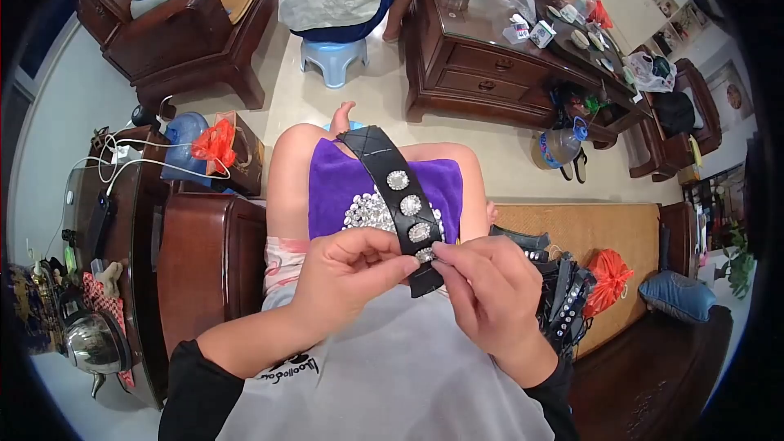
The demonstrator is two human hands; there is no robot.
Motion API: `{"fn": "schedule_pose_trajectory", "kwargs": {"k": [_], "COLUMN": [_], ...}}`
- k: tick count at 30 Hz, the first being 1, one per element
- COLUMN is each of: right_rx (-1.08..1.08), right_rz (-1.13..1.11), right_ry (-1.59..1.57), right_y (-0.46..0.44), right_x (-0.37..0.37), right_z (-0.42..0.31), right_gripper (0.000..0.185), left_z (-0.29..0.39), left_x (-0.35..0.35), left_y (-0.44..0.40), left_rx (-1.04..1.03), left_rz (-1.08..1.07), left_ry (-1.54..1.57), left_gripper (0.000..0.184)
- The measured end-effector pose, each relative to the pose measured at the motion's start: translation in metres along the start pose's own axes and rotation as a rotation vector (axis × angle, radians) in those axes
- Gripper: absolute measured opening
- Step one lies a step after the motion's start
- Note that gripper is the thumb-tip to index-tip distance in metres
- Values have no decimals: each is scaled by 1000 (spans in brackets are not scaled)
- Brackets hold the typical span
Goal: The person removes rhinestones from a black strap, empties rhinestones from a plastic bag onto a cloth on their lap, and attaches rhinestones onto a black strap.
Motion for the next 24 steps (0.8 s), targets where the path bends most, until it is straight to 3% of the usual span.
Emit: {"fn": "schedule_pose_trajectory", "kwargs": {"k": [14,24], "right_rx": [-50,108], "right_rz": [-24,40], "right_ry": [6,33], "right_y": [-2,-4], "right_x": [-3,3], "right_z": [4,-1], "right_gripper": [22,19], "left_z": [4,2], "left_x": [0,-3], "left_y": [0,-3], "left_rx": [0,138], "left_rz": [13,-23], "left_ry": [-25,132], "left_gripper": [11,8]}}
Point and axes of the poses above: each hand's wrist, its own y-axis away from the middle knuckle, its own x-axis out of the back of the hand, z = x × y, the point moved 8 cm from there along -y, towards the middle knuckle, and after that the axes turned 2 degrees about -z, right-handed, at the moved point
